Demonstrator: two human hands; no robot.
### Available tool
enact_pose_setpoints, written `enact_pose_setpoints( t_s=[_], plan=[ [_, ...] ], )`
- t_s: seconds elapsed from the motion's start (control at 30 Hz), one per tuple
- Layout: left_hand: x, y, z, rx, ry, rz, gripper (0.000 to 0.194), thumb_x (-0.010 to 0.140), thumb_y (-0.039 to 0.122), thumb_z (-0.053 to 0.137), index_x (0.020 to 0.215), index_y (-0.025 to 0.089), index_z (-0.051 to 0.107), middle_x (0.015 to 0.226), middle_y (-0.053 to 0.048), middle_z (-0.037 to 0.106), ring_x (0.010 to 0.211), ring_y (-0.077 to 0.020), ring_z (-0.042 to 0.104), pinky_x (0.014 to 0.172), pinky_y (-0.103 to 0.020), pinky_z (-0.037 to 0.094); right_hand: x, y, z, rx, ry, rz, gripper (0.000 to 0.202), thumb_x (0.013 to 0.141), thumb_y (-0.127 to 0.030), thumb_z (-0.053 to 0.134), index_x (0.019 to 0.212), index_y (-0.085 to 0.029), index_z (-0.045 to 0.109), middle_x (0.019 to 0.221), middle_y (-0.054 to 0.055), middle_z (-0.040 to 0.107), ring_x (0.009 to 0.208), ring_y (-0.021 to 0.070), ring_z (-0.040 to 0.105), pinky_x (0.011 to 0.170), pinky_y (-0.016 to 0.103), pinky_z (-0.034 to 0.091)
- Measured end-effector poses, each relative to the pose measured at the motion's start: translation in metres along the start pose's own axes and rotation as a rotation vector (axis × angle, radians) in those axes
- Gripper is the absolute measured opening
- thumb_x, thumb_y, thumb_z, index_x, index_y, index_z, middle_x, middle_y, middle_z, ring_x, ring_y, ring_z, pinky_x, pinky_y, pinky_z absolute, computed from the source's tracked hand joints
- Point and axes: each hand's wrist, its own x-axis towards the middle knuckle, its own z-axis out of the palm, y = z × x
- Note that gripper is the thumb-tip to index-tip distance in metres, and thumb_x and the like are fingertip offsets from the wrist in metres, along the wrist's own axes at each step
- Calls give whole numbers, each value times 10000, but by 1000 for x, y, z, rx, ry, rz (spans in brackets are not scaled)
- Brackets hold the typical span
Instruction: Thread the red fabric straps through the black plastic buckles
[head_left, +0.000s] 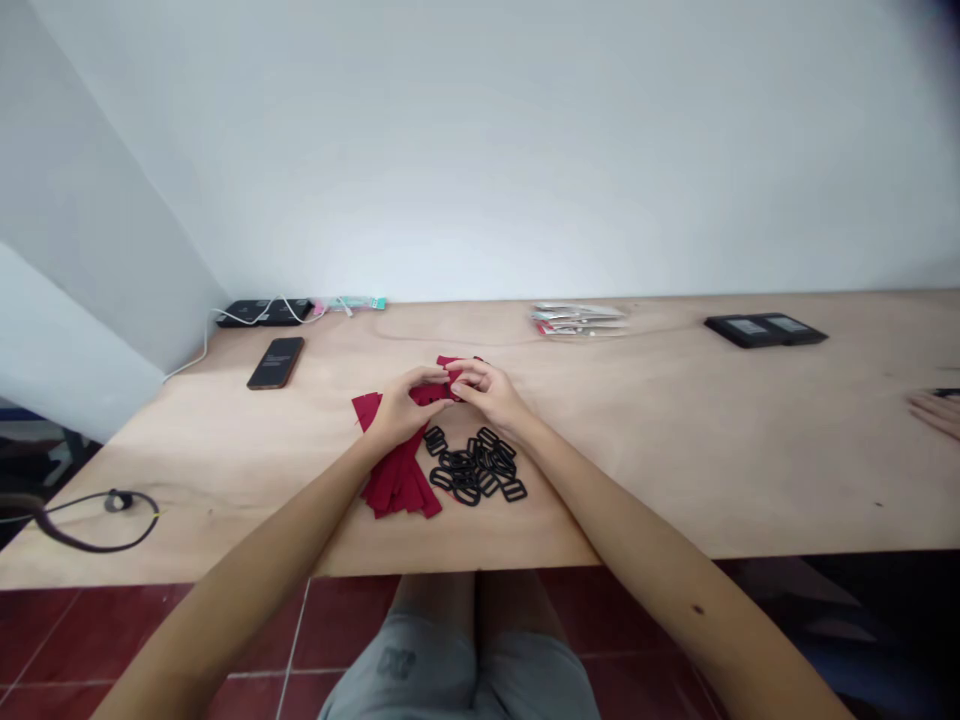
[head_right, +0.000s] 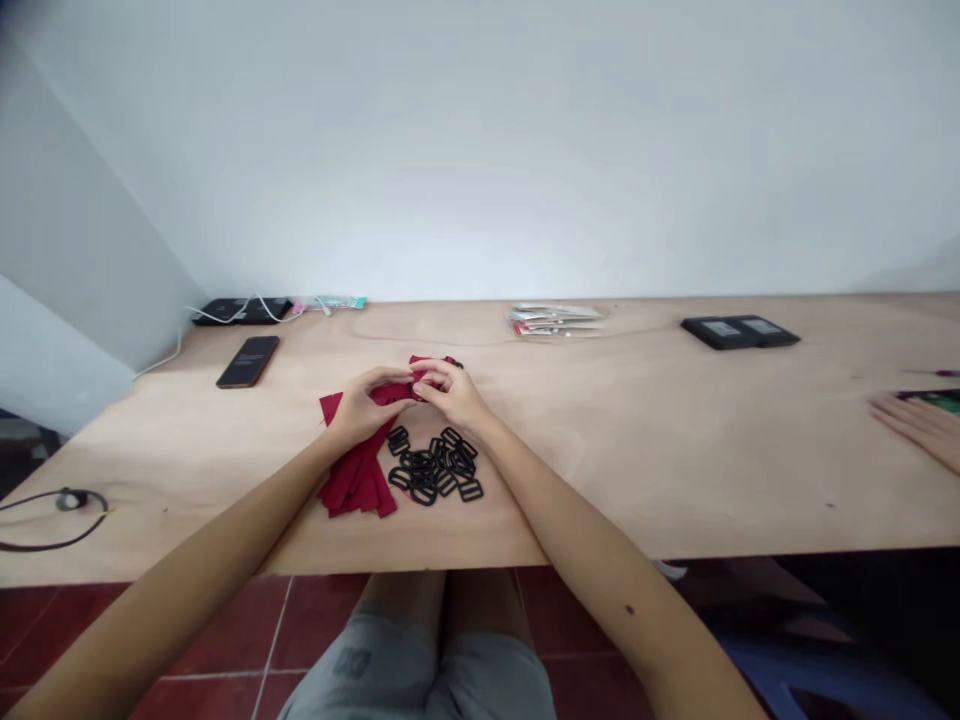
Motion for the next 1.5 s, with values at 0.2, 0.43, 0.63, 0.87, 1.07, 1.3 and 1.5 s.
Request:
enact_pose_setpoints(
  t_s=[0.2,0.43,0.63,0.87,1.07,1.3,1.5],
  plan=[
    [-2,4,3,12,-9,56,400,842,360,896,1168,182,748,1156,-118,815,1094,-266,784,1039,-440,639,-4,-3,-3,67,-88,59,495,822,-427,893,1255,-237,746,959,30,790,801,170,697,804,306,562],
    [0,-3,2,17,46,103,340,861,314,876,1149,179,757,1151,-109,809,1077,-249,784,1031,-420,640,-1,2,1,74,-7,33,423,839,-427,874,1198,-235,760,1033,47,799,941,204,721,891,329,564],
    [-2,2,-2,63,52,104,359,853,341,890,1151,187,763,1156,-108,812,1090,-258,784,1035,-427,639,0,1,-5,-6,-41,-29,394,883,-404,841,1228,-231,763,951,31,785,880,190,712,884,334,552],
    [-2,5,-2,88,6,118,357,873,352,873,1168,181,767,1165,-118,817,1103,-266,784,1040,-436,635,-3,4,2,-27,-27,-60,378,889,-400,823,1213,-216,765,996,51,791,912,203,725,878,337,565],
    [-2,5,-2,104,28,117,341,870,357,876,1145,185,769,1136,-114,819,1074,-263,787,1020,-431,636,-1,3,2,-63,-52,-79,370,903,-385,807,1222,-204,754,945,42,774,885,197,715,866,331,562],
    [-1,1,2,119,6,135,334,905,342,835,1178,189,718,1166,-111,792,1091,-245,765,1030,-424,612,2,13,1,-104,-36,-88,407,901,-433,795,1233,-204,744,942,55,779,883,215,723,832,341,577],
    [3,2,0,291,121,130,209,971,368,744,926,210,616,969,-55,655,947,-211,643,906,-378,562,3,9,0,-172,-2,-161,342,960,-454,734,1192,-206,775,970,70,778,942,228,730,880,360,585]
  ],
)
